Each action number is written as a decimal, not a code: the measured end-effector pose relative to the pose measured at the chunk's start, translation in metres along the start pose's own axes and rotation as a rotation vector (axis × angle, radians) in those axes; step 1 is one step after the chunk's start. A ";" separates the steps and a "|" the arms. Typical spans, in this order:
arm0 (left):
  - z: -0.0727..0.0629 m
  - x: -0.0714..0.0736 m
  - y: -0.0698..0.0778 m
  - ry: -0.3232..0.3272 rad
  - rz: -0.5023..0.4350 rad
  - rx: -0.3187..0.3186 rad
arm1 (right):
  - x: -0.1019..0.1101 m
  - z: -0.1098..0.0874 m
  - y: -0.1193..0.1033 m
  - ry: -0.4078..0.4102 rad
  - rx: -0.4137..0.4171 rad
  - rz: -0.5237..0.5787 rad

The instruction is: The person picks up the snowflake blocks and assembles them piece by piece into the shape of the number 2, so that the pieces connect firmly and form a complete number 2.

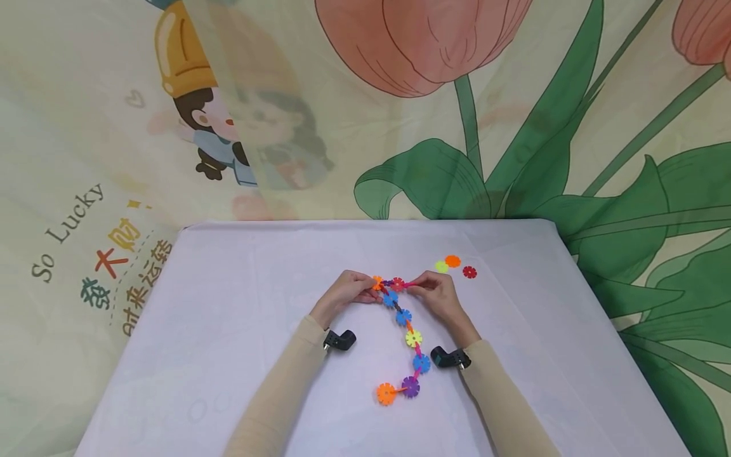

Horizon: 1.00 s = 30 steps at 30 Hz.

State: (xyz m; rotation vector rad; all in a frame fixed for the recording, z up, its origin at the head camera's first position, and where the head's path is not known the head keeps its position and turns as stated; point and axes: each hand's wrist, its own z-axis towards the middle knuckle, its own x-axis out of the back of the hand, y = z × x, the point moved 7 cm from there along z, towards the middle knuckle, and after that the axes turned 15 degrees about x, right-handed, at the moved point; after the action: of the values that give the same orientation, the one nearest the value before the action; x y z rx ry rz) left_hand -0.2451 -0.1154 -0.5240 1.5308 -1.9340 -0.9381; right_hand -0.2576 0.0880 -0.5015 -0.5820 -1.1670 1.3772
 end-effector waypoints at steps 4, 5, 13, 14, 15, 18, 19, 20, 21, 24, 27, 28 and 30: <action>0.002 -0.001 0.000 0.000 0.005 -0.006 | 0.002 0.000 -0.020 0.003 0.006 -0.008; 0.002 -0.002 0.000 0.001 0.002 -0.004 | 0.002 0.000 -0.020 0.002 0.009 -0.011; 0.006 0.000 -0.001 0.021 0.018 0.000 | -0.001 0.001 -0.023 -0.002 0.020 0.018; 0.006 -0.001 -0.001 0.019 0.019 0.003 | -0.001 0.001 -0.022 0.001 0.020 0.016; 0.007 -0.001 -0.001 0.018 0.020 0.005 | -0.001 0.001 -0.022 0.003 0.022 0.012; 0.007 0.000 -0.002 0.012 0.020 0.018 | -0.001 0.000 -0.008 0.013 0.019 0.009; 0.006 -0.001 -0.001 0.012 0.025 0.017 | -0.001 0.000 -0.002 0.019 0.016 0.006; 0.006 0.000 -0.001 0.010 0.023 0.020 | -0.001 0.000 0.003 0.025 0.013 0.004; 0.006 -0.001 -0.001 0.007 0.022 0.021 | -0.002 -0.001 0.008 0.029 0.011 0.001; 0.005 -0.001 0.000 0.002 0.024 0.017 | -0.001 -0.001 0.018 0.046 0.003 -0.012; 0.005 -0.001 0.000 -0.003 0.029 0.018 | 0.000 -0.002 0.020 0.043 -0.006 -0.029; 0.005 -0.001 -0.001 -0.003 0.029 0.017 | 0.000 -0.003 0.020 0.035 -0.013 -0.031; 0.004 -0.001 -0.001 -0.003 0.030 0.015 | 0.001 -0.003 0.020 0.002 -0.034 -0.037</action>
State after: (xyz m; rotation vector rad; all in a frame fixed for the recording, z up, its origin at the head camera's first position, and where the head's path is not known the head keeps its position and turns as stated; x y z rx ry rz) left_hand -0.2475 -0.1139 -0.5272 1.5055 -1.9644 -0.9161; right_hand -0.2633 0.0932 -0.5200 -0.5833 -1.1967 1.3276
